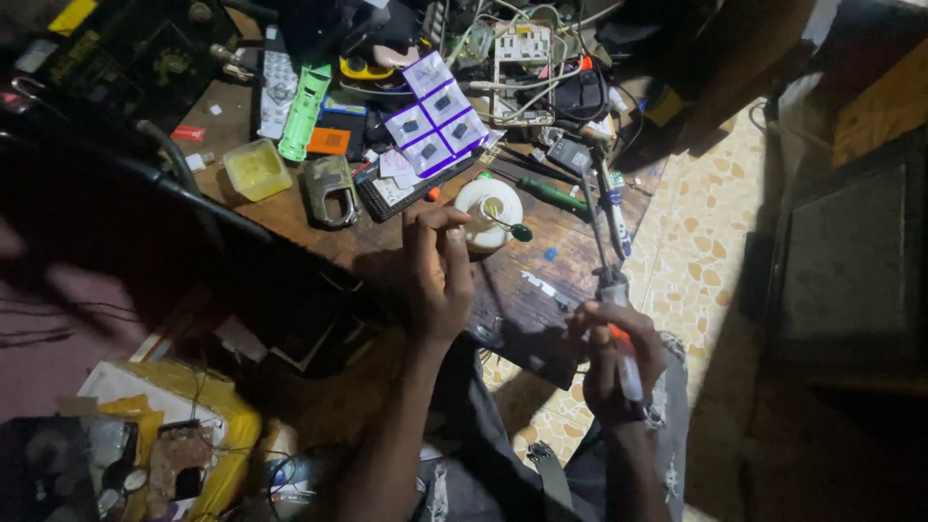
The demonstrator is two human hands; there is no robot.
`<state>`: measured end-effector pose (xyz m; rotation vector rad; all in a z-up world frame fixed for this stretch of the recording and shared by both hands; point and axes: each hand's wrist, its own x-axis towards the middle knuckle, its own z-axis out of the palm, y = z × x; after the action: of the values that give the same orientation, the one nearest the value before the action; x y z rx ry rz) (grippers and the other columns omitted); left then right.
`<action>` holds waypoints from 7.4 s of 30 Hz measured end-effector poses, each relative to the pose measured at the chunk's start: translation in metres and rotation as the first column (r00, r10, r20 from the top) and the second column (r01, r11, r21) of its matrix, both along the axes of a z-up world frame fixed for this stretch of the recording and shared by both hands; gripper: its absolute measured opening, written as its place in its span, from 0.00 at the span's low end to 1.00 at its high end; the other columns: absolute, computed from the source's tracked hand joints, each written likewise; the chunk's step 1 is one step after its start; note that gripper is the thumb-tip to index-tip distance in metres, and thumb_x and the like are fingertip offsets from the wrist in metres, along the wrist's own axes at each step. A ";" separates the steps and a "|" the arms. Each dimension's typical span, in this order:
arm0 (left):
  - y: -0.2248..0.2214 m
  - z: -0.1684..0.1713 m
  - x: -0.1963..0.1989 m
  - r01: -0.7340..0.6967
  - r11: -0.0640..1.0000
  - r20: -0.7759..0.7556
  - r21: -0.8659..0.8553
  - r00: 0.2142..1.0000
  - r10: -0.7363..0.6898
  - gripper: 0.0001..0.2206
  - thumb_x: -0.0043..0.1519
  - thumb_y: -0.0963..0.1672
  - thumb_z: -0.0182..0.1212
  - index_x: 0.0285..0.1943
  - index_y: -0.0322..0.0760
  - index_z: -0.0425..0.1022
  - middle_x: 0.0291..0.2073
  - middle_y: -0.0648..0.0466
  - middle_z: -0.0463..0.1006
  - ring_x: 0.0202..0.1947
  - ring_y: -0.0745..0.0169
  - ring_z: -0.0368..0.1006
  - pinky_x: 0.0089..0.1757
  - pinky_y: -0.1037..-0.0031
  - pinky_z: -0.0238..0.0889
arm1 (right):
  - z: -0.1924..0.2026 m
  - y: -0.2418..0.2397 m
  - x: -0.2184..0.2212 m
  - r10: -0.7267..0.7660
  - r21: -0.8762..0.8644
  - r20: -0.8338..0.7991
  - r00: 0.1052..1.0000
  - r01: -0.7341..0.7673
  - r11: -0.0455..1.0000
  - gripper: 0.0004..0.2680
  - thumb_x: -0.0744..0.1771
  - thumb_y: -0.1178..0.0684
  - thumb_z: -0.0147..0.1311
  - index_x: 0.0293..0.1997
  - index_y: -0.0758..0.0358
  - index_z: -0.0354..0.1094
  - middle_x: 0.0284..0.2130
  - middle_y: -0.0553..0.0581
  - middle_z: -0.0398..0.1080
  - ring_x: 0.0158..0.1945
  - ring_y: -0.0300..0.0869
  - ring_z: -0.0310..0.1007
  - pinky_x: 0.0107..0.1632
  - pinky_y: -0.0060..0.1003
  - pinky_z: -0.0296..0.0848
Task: Soldering wires and components onto an LED bulb circuit board on a workbench.
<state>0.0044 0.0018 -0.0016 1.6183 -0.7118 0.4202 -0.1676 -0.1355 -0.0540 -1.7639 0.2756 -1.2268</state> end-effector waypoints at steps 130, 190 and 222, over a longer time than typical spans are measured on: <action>0.017 0.025 0.149 -0.034 0.302 0.109 0.953 0.966 -0.236 0.42 0.60 0.56 0.72 0.81 0.49 0.53 0.77 0.31 0.50 0.65 0.18 0.64 0.60 0.37 0.60 | -0.009 0.030 -0.129 -0.068 -0.172 -0.325 0.943 0.012 0.985 0.07 0.68 0.53 0.58 0.50 0.53 0.72 0.44 0.56 0.77 0.42 0.43 0.80 0.49 0.30 0.70; -0.019 -0.018 0.175 -0.336 0.377 0.486 0.863 0.757 -0.437 0.18 0.54 0.29 0.61 0.50 0.33 0.80 0.70 0.42 0.67 0.72 0.43 0.60 0.64 0.51 0.57 | 0.018 0.031 -0.145 -0.007 -0.067 -0.322 0.947 -0.015 0.998 0.06 0.67 0.60 0.57 0.46 0.54 0.75 0.38 0.55 0.76 0.41 0.42 0.79 0.49 0.29 0.73; -0.008 -0.007 0.008 0.140 0.919 0.308 0.368 0.914 -0.262 0.05 0.67 0.41 0.60 0.47 0.39 0.79 0.50 0.53 0.85 0.59 0.48 0.77 0.60 0.57 0.65 | 0.024 -0.012 0.045 0.031 -0.150 -0.133 0.991 -0.051 0.987 0.15 0.63 0.69 0.69 0.51 0.64 0.71 0.51 0.59 0.78 0.44 0.41 0.80 0.42 0.25 0.77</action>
<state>0.0122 -0.0058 -0.0091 1.7854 -1.2741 0.4575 -0.1222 -0.1473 -0.0303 -1.9766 0.2236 -1.1307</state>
